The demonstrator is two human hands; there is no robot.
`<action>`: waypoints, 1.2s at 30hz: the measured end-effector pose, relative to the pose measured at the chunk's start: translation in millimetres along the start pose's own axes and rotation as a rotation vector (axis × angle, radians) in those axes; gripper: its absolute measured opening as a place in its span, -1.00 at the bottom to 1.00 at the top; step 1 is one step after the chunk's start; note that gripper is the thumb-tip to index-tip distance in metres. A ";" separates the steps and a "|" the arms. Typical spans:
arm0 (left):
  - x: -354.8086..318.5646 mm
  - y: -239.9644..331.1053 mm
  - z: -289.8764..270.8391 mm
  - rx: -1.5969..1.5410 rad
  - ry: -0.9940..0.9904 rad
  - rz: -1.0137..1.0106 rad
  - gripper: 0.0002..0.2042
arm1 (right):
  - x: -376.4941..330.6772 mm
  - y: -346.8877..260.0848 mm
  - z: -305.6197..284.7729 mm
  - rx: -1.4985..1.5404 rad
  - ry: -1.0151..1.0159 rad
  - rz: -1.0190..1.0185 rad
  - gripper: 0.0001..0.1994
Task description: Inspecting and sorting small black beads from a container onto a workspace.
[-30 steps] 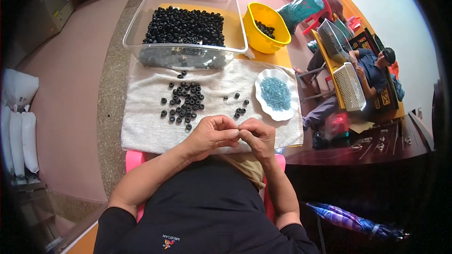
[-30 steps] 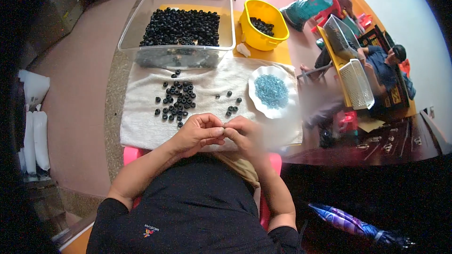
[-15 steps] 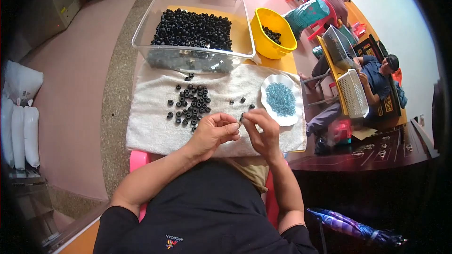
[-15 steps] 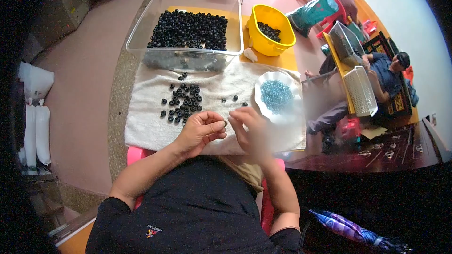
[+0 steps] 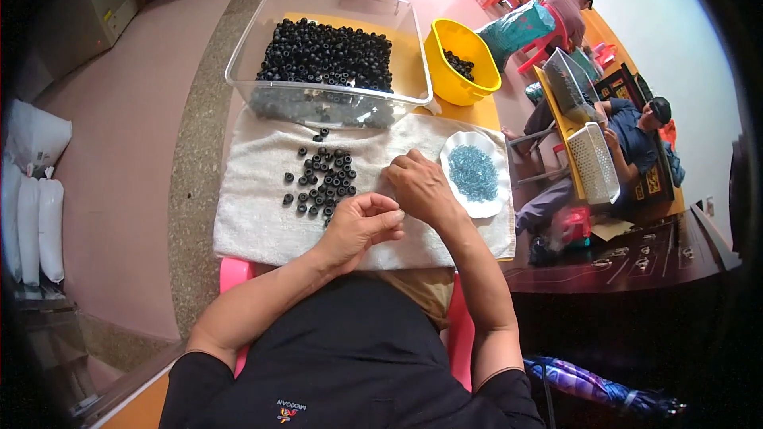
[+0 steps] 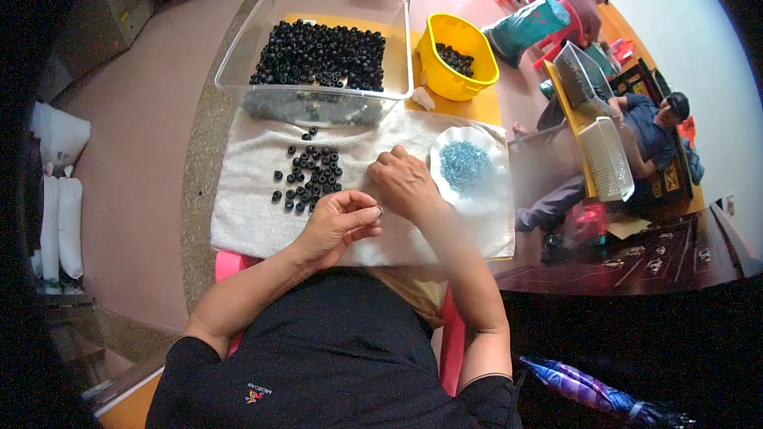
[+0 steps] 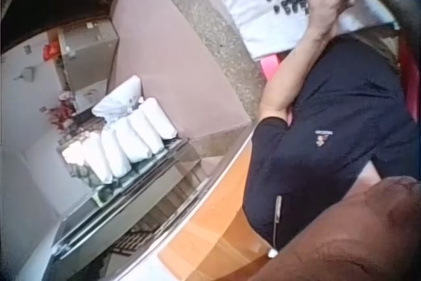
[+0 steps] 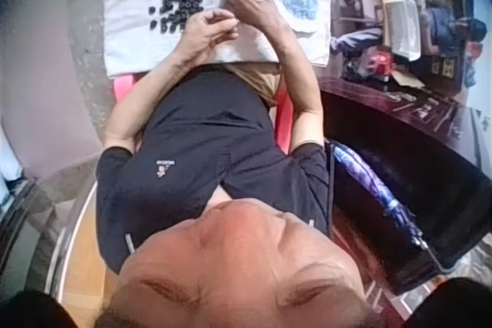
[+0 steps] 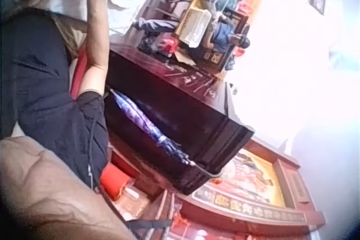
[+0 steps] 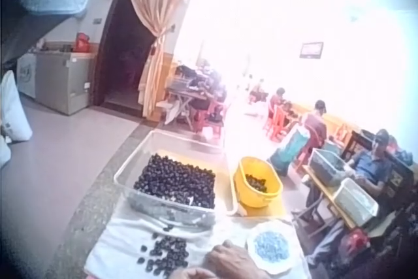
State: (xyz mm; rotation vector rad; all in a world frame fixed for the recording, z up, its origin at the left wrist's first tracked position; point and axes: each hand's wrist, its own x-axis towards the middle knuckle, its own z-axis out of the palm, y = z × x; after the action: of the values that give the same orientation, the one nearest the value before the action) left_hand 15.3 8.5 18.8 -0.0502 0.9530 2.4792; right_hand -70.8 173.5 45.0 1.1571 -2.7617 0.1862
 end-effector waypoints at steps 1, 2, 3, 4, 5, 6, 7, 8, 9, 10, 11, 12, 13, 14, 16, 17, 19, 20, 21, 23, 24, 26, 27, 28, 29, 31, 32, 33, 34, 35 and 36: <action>-0.6 -0.4 -0.4 -0.008 0.022 -0.002 -0.86 | -0.3 -1.2 -0.1 0.052 0.049 0.016 -0.81; -0.4 0.0 -0.6 -0.016 0.045 -0.004 -0.83 | -2.1 -1.2 -1.7 0.050 0.051 0.013 -0.81; 0.9 1.8 -0.6 -0.016 0.044 0.000 -0.83 | -5.3 -0.4 -4.6 0.340 0.130 0.075 -0.81; 0.7 2.1 -0.4 -0.018 0.044 0.000 -0.81 | -10.2 -2.3 -6.6 0.634 0.207 0.142 -0.80; 0.6 2.0 -0.4 -0.021 0.044 0.000 -0.78 | -13.9 -5.1 -8.2 0.635 0.206 0.144 -0.80; 0.3 1.7 -1.1 -0.021 0.045 -0.003 -0.78 | -17.2 -8.4 -10.5 0.748 0.230 0.097 -0.81; 0.8 2.4 -1.0 -0.013 0.018 0.000 -0.76 | -20.6 -10.2 -12.5 0.858 0.256 0.048 -0.81; 1.1 2.8 -1.0 -0.004 -0.009 0.002 -0.75 | -24.4 -13.0 -10.2 0.830 0.272 0.012 -0.83; 1.6 1.8 -1.8 -0.003 -0.010 0.001 -0.75 | -28.0 -15.2 -11.9 0.830 0.274 0.014 -0.83; 2.6 0.3 -3.9 -0.003 -0.037 -0.008 -0.74 | -30.1 -17.6 -14.5 0.831 0.261 0.039 -0.84; 3.2 -0.4 -5.0 -0.003 -0.063 -0.017 -0.74 | -31.7 -19.0 -15.8 0.833 0.247 0.065 -0.85; 3.1 -0.3 -5.0 -0.002 -0.063 -0.017 -0.74 | -33.6 -17.9 -15.5 0.834 0.240 0.086 -0.85; 2.7 -0.7 -4.5 0.004 -0.061 -0.027 -0.74 | -35.5 -17.0 -14.3 0.834 0.243 0.088 -0.85; 2.5 -1.0 -4.2 0.009 -0.060 -0.037 -0.74 | -37.2 -16.0 -12.8 0.828 0.252 0.101 -0.85; 3.7 -1.3 -5.1 0.026 -0.072 -0.026 -0.74 | -38.4 -15.9 -12.9 0.824 0.260 0.114 -0.85; 4.1 -1.5 -5.7 0.042 -0.082 -0.012 -0.74 | -37.8 -17.0 -15.5 0.824 0.267 0.108 -0.85; 2.8 -0.2 -4.3 0.057 -0.071 -0.017 -0.74 | -36.9 -19.1 -22.6 0.823 0.273 0.102 -0.85; 2.5 0.4 -3.7 0.072 -0.062 -0.021 -0.74 | -36.8 -19.7 -27.3 0.815 0.254 0.114 -0.87; 2.9 0.1 -3.8 0.072 -0.061 -0.021 -0.74 | -37.2 -19.4 -29.8 0.807 0.234 0.126 -0.89; 3.4 -0.2 -3.7 0.109 -0.040 -0.001 -0.74 | -40.5 -16.4 -29.4 0.835 0.216 0.134 -0.90; 3.4 0.3 -3.6 0.109 -0.040 0.000 -0.74 | -41.5 -15.3 -28.8 0.864 0.197 0.142 -0.91; 3.3 0.7 -3.1 0.181 -0.061 0.034 -0.74 | -42.5 -14.5 -28.9 0.875 0.191 0.125 -0.91; 3.4 0.0 -3.8 0.180 -0.061 0.033 -0.74 | -43.2 -14.0 -28.8 0.888 0.185 0.108 -0.91; 4.2 -1.2 -5.8 0.214 -0.083 0.037 -0.74 | -44.0 -13.3 -27.9 0.890 0.184 0.109 -0.91; 4.9 -2.5 -7.4 0.248 -0.104 0.040 -0.74 | -45.2 -12.4 -26.8 1.005 0.140 0.157 -0.92; 6.1 -5.1 -9.1 0.247 -0.103 0.033 -0.75 | -49.1 -8.5 -21.6 1.121 0.095 0.209 -0.92; 6.3 -6.2 -9.2 0.246 -0.103 0.030 -0.76 | -52.2 -4.8 -16.1 1.240 0.074 0.271 -0.92; 6.3 -5.8 -8.3 0.245 -0.103 0.027 -0.76 | -54.9 -2.3 -13.2 1.358 0.052 0.335 -0.93; 6.0 -4.1 -7.3 0.234 -0.084 0.043 -0.79 | -55.5 -2.3 -15.6 1.361 0.048 0.337 -0.93; 5.8 -2.8 -6.8 0.222 -0.065 0.058 -0.81 | -55.5 -3.4 -20.3 1.428 0.035 0.388 -0.92; 5.7 -2.4 -7.3 0.220 -0.061 0.056 -0.81 | -55.7 -4.3 -22.2 1.494 0.021 0.440 -0.91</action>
State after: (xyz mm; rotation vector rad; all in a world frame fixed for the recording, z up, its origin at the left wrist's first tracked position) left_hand 10.4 7.7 10.6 0.1255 1.2091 2.3954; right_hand -27.3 213.1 57.1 0.5068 -2.5110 2.4863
